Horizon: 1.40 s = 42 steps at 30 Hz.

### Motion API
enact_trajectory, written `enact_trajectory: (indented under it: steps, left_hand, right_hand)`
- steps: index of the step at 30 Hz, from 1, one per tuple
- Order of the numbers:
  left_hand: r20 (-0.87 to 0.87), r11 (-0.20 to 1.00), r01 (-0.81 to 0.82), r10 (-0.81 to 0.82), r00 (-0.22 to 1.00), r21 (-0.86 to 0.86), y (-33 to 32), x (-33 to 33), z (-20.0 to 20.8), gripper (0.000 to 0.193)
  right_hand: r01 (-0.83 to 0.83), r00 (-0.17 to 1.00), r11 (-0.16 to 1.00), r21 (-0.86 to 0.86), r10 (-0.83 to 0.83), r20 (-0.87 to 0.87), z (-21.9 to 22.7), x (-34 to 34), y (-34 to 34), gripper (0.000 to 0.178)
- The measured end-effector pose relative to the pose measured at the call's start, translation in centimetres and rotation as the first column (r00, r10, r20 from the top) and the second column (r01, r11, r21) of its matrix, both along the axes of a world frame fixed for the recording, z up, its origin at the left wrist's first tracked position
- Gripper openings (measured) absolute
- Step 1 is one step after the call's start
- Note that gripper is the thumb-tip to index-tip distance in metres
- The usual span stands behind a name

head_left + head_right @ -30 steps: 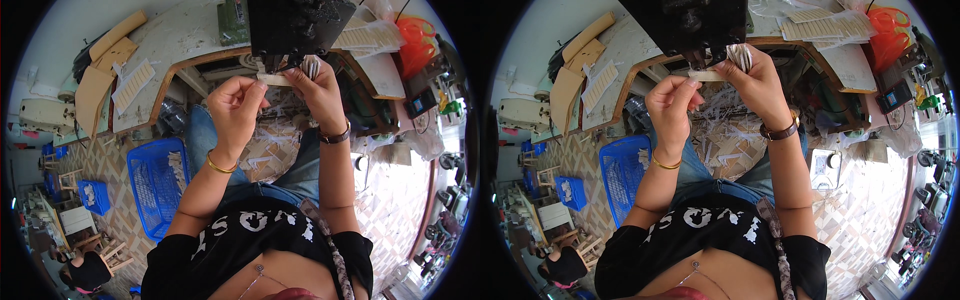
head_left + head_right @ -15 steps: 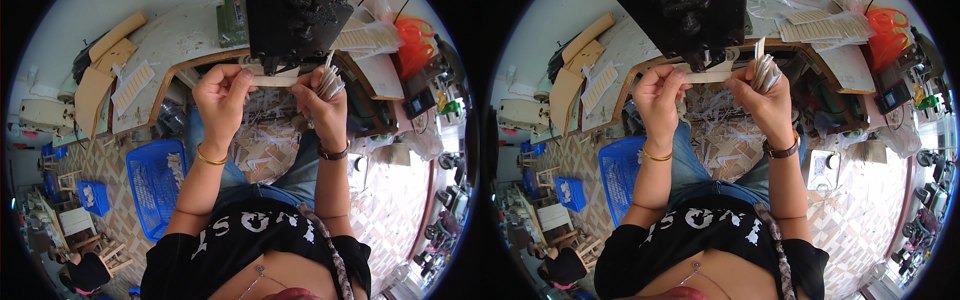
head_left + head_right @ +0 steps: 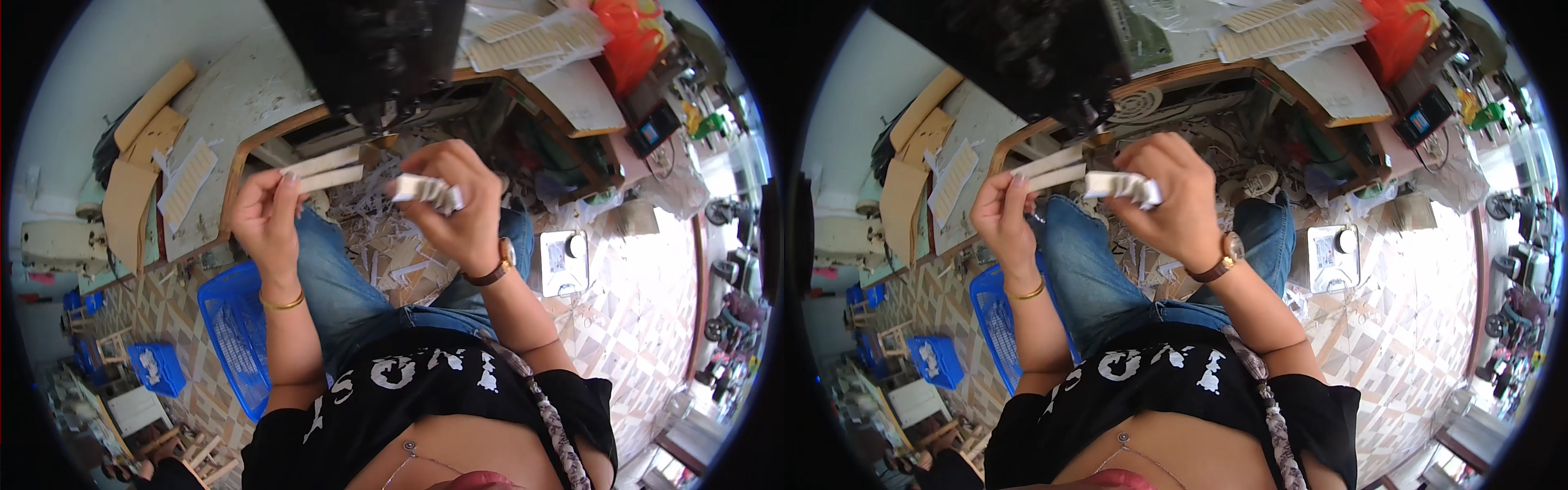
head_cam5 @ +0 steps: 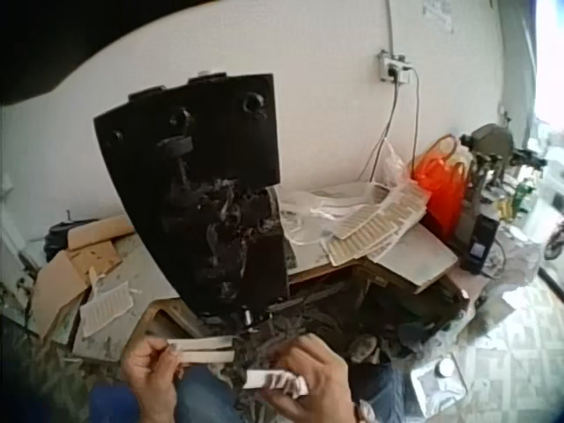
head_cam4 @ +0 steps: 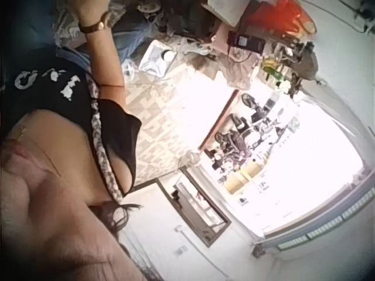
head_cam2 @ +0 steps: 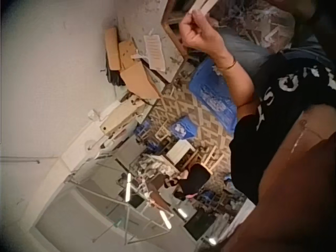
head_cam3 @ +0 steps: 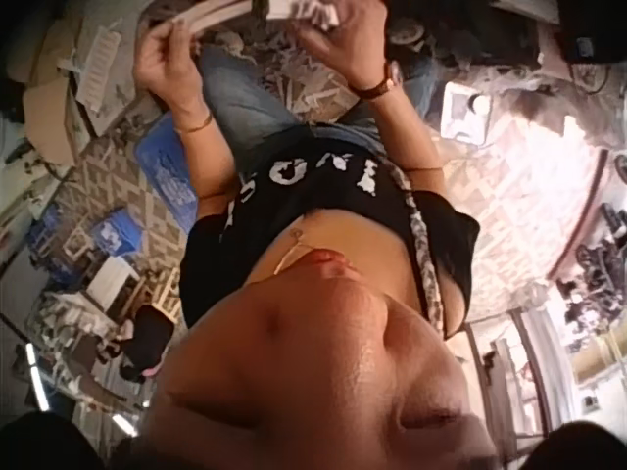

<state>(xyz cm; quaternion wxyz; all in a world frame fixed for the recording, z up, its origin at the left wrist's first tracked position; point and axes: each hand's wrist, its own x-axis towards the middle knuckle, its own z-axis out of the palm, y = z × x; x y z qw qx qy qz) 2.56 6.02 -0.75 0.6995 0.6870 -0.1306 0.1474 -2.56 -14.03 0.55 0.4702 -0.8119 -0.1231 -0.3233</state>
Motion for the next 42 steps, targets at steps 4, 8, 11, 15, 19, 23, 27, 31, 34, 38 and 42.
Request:
enact_trajectory:
  steps: [4,8,11,15,19,23,27,31,34,38,42]
  left_hand:
    - [-0.058,0.972,0.219,-0.215,0.975,0.086,-0.7,-2.9,-1.5,0.008]
    - [-0.194,0.894,0.448,-0.434,0.880,0.031,-1.2,-2.6,-0.8,0.021]
    - [-0.404,0.795,0.597,-0.514,0.757,0.109,-2.3,-2.9,-0.6,0.031]
    - [-0.547,0.727,0.672,-0.508,0.665,0.141,-3.5,-3.6,-1.4,0.036]
    - [-0.534,0.739,0.656,-0.496,0.685,0.154,-4.4,-4.4,-1.9,0.033]
    - [-0.487,0.782,0.603,-0.470,0.736,0.155,-4.5,-4.6,-2.8,0.035]
    - [-0.428,0.832,0.555,-0.505,0.750,-0.010,-5.0,-5.3,-4.6,0.038]
    - [-0.427,0.858,0.376,-0.504,0.751,-0.350,-6.3,-5.8,-4.1,0.032]
    - [-0.415,0.866,0.293,-0.460,0.785,-0.405,-7.7,-6.2,-4.3,0.030]
    - [-0.427,0.917,0.396,-0.377,0.822,-0.046,-6.5,-5.9,-4.8,0.029]
    - [-0.267,0.960,0.172,-0.110,0.957,0.220,-4.5,-4.6,-3.5,0.021]
  right_hand:
    - [-0.176,0.978,0.972,-0.155,0.191,0.085,-2.7,-0.6,2.2,0.024]
    - [-0.268,0.956,0.910,-0.317,0.209,-0.206,-2.8,-1.8,0.5,0.030]
    - [-0.309,0.926,0.860,-0.407,0.173,-0.336,-3.0,-1.8,0.1,0.039]
    - [-0.365,0.892,0.869,-0.333,0.224,-0.394,-3.0,-2.1,-0.6,0.061]
    - [-0.364,0.872,0.865,-0.345,0.186,-0.453,-2.6,-2.8,-1.3,0.082]
    - [-0.383,0.839,0.895,-0.227,0.235,-0.490,-1.5,-3.0,-2.4,0.095]
    - [-0.345,0.920,0.938,-0.004,0.338,-0.196,-2.5,-2.2,-3.6,0.096]
    - [-0.327,0.876,0.534,0.780,0.481,0.038,-6.0,-1.8,-1.9,0.070]
    - [-0.291,0.795,0.491,0.821,0.601,-0.078,-6.5,-2.2,0.2,0.051]
    - [-0.115,0.786,0.375,0.920,0.600,-0.147,-6.9,-1.8,1.0,0.027]
    - [-0.068,0.783,0.437,0.897,0.581,-0.224,-7.4,-1.5,-0.6,0.023]
